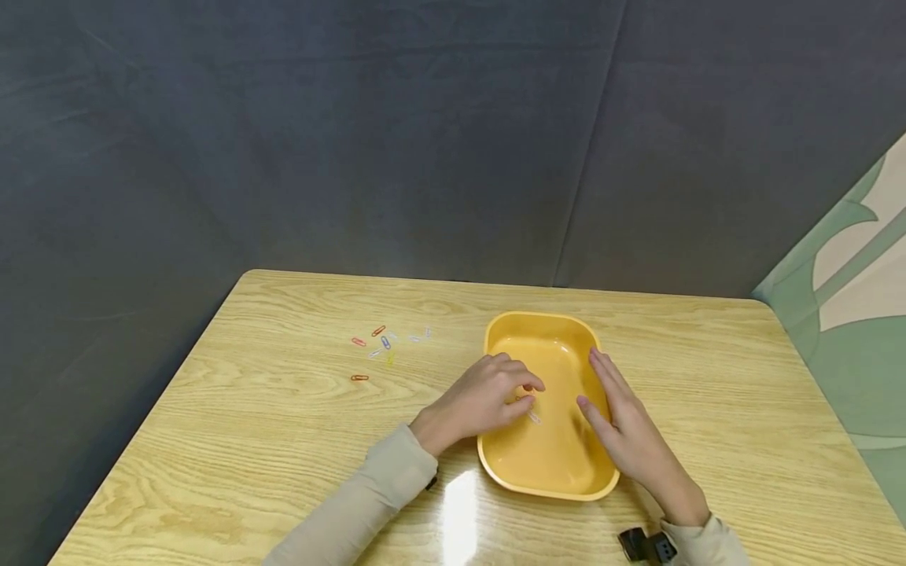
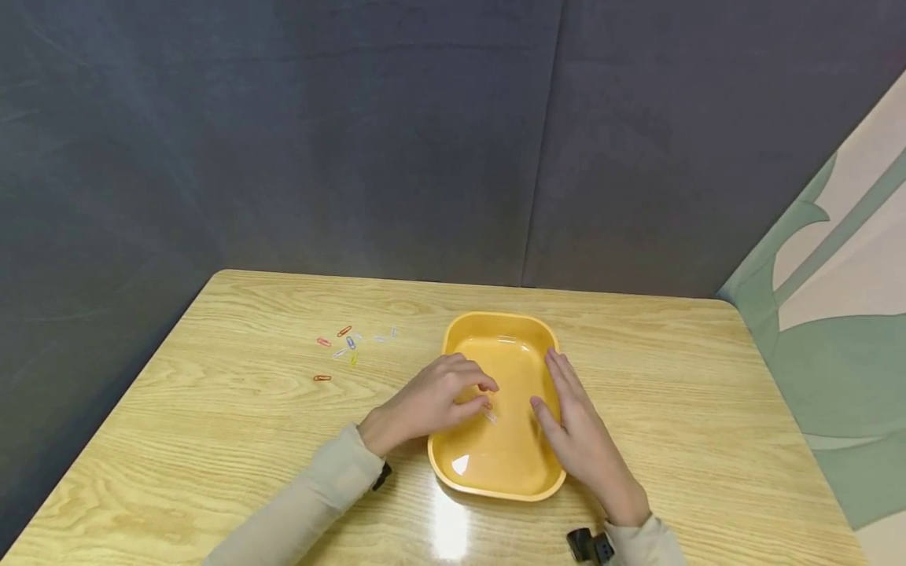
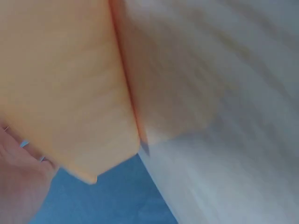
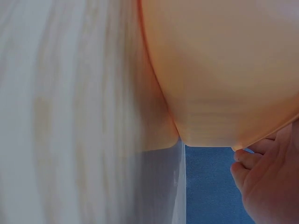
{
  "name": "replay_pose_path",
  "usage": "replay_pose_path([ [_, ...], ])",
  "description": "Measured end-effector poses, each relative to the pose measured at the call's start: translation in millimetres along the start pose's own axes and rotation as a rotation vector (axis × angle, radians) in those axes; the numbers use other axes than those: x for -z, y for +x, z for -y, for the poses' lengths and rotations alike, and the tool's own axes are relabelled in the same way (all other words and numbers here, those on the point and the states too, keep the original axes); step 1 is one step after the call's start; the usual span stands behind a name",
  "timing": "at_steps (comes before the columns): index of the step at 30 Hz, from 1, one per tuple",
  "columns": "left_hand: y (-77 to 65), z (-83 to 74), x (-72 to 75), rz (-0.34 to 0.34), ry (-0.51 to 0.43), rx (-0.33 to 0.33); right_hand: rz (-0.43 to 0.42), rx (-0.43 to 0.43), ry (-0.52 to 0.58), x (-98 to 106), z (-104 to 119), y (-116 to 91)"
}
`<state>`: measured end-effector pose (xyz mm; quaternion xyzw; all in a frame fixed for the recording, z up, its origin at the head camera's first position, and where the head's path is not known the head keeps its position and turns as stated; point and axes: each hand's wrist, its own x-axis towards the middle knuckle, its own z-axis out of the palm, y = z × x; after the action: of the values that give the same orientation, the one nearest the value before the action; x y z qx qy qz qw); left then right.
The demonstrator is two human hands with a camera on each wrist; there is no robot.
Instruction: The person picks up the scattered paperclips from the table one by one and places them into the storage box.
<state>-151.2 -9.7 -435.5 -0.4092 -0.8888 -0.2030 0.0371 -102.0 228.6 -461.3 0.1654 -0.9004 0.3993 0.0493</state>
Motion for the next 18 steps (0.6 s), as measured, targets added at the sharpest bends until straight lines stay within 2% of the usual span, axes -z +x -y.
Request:
replay_pose_path([
  [5, -8.2, 9.8, 11.4, -0.086, -0.042, 0.003, -0.001, -0.005, 0.013, 1, 1, 0],
  [11, -24.5, 25.1, 24.7, -0.152, -0.052, 0.021, 0.015, -0.026, 0.026, 0, 2, 1],
  [18, -42.9, 41.3, 38.2, -0.165, -0.040, 0.097, 0.015, -0.040, 0.019, 0, 1, 2],
])
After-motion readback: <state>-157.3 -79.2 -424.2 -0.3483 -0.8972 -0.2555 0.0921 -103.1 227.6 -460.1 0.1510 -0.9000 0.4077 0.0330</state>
